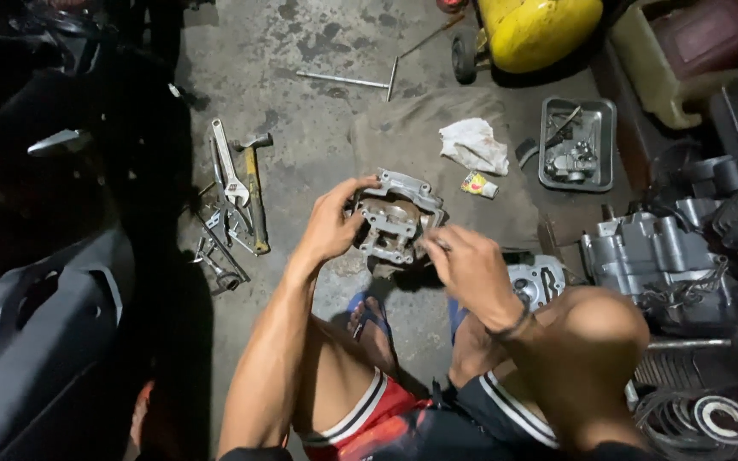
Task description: The person sits on the floor and uses a small tool to scrape and clean the inside of a metal engine casing. They rotate the casing to access different areas and continue scraping along the inner surfaces throughout the clip.
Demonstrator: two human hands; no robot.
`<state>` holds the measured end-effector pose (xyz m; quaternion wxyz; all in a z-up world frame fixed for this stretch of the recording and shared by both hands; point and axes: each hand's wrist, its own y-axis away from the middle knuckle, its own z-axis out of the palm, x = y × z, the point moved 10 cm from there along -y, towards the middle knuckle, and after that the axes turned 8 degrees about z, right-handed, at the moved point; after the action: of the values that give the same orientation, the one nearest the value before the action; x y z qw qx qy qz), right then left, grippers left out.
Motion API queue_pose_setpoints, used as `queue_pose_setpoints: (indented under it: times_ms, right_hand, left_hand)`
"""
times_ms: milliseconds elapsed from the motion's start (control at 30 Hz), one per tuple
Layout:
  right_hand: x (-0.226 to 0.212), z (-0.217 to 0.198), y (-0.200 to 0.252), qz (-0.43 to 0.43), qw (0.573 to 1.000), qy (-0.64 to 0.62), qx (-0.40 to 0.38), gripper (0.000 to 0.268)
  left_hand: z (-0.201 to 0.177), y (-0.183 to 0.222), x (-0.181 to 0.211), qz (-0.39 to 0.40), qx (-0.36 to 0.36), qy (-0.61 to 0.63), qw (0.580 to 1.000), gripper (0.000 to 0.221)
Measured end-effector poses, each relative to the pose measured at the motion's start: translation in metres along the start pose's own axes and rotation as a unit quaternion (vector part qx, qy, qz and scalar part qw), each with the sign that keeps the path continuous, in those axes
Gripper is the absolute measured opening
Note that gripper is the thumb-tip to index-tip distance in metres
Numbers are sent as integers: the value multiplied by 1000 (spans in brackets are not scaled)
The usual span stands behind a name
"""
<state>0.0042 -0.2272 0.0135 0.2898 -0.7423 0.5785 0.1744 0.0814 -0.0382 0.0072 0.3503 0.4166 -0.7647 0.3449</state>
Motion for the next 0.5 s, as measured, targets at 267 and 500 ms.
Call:
queue_pose_setpoints:
  times_ms: [267, 500]
  right_hand:
    - [-13, -2, 3, -22, 999, 24, 0, 13]
    - [13, 25, 3, -46, 996, 70, 24, 11]
  left_hand:
    - [0, 2, 5, -4, -10, -15, 1000, 52]
    - [4, 1, -2, -12, -5, -17, 1000, 48]
